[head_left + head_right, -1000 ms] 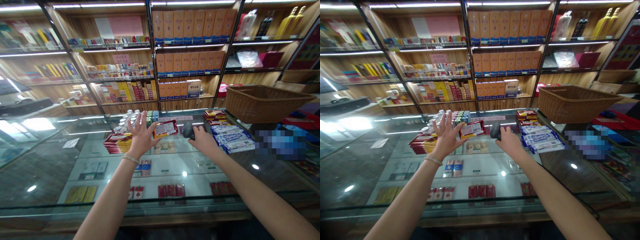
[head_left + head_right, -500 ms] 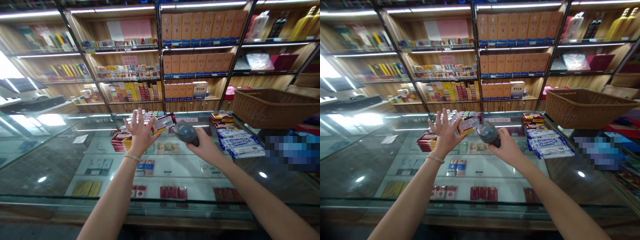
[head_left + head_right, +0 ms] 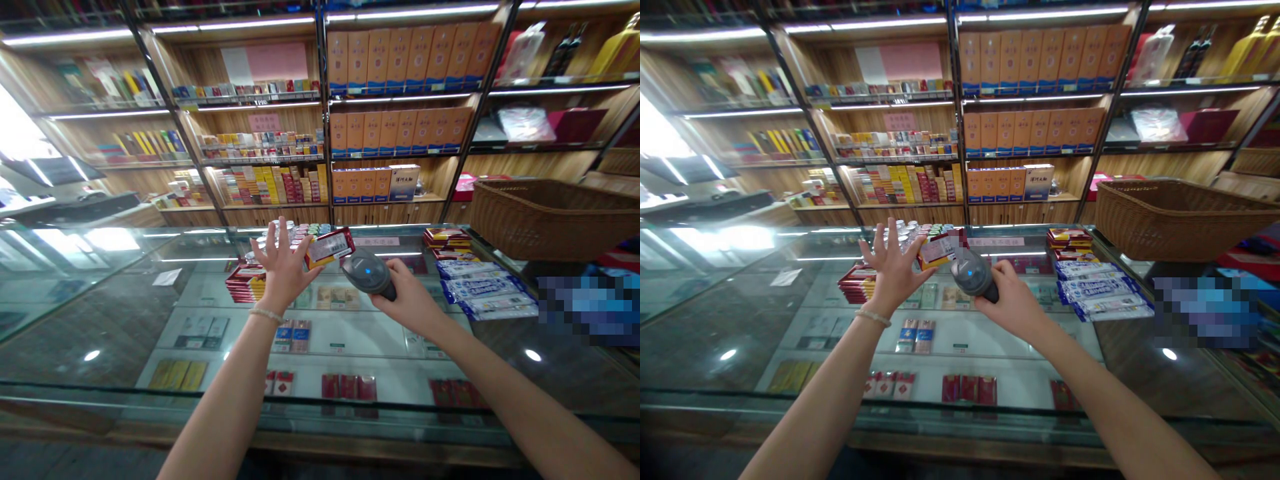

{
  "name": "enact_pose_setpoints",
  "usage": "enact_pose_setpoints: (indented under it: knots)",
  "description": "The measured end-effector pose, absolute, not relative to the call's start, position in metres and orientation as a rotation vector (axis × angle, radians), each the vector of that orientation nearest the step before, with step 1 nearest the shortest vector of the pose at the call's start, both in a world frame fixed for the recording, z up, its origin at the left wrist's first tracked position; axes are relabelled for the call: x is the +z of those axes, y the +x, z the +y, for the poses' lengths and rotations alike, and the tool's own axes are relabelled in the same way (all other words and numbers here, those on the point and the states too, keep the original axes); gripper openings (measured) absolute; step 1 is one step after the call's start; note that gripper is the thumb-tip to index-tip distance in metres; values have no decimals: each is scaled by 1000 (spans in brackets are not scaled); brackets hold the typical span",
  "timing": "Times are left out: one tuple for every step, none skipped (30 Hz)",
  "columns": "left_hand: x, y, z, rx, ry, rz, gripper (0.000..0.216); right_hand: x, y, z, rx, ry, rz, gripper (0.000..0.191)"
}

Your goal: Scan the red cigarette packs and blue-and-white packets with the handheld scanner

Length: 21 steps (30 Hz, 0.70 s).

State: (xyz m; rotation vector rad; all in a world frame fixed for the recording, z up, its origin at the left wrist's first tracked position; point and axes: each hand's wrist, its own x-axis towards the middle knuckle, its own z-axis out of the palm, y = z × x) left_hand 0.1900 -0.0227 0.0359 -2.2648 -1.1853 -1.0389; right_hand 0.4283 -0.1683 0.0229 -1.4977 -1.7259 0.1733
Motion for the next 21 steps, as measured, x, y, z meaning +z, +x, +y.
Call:
enact_pose_setpoints:
  knots:
    - [36, 190, -23, -1032, -2263, -1187, 67, 23, 428, -168, 175, -1494, -1726, 23]
    - [36, 190, -23, -1030, -2261, -1186, 67, 24, 428, -169, 174, -1492, -1725, 22]
    - [36, 190, -23, -1032, -2262, -1184, 67, 24, 428, -169, 172, -1492, -1725, 23]
    - [35, 190, -23, -1038, -2264, -1179, 67, 25, 428, -169, 171, -1494, -1725, 23]
    - [35, 190, -23, -1043, -2269, -1173, 67, 26, 427, -170, 171, -1498, -1727, 23]
    - [35, 190, -23, -1047, -2274, -1168, 67, 26, 427, -170, 172, -1502, -1727, 24]
    - [35, 189, -23, -1050, -2280, -1164, 67, 27, 427, -170, 173, -1508, -1729, 24]
    - [34, 189, -22, -1052, -2286, -1164, 67, 27, 427, -171, 173, -1514, -1731, 24]
    - [34, 189, -22, -1055, -2293, -1164, 67, 27, 427, -171, 172, -1521, -1732, 23]
    - [34, 189, -21, -1059, -2300, -1167, 68, 27, 427, -171, 168, -1529, -1732, 23]
    - [34, 189, -21, -1064, -2307, -1169, 69, 27, 427, -171, 165, -1538, -1731, 23]
    - [34, 189, -20, -1070, -2311, -1171, 70, 27, 427, -170, 164, -1547, -1729, 23]
    - [33, 189, -19, -1076, -2313, -1172, 70, 27, 427, -170, 166, -1554, -1727, 24]
    - [33, 189, -19, -1078, -2314, -1173, 71, 27, 427, -170, 170, -1561, -1724, 24]
    - [33, 189, -19, -1077, -2313, -1173, 70, 28, 427, -170, 175, -1566, -1721, 24]
    - [33, 189, -19, -1074, -2312, -1174, 69, 28, 427, -170, 180, -1570, -1718, 24]
    - [33, 189, -19, -1070, -2312, -1173, 68, 29, 427, -170, 181, -1570, -1717, 24]
    - [33, 189, -19, -1064, -2314, -1172, 67, 29, 427, -170, 179, -1568, -1717, 23]
    - [33, 189, -20, -1059, -2316, -1170, 66, 29, 427, -170, 173, -1564, -1717, 23]
    - [33, 189, -20, -1056, -2316, -1167, 66, 29, 427, -169, 165, -1560, -1720, 23]
    - [33, 189, -20, -1056, -2314, -1163, 66, 29, 428, -169, 158, -1555, -1723, 24]
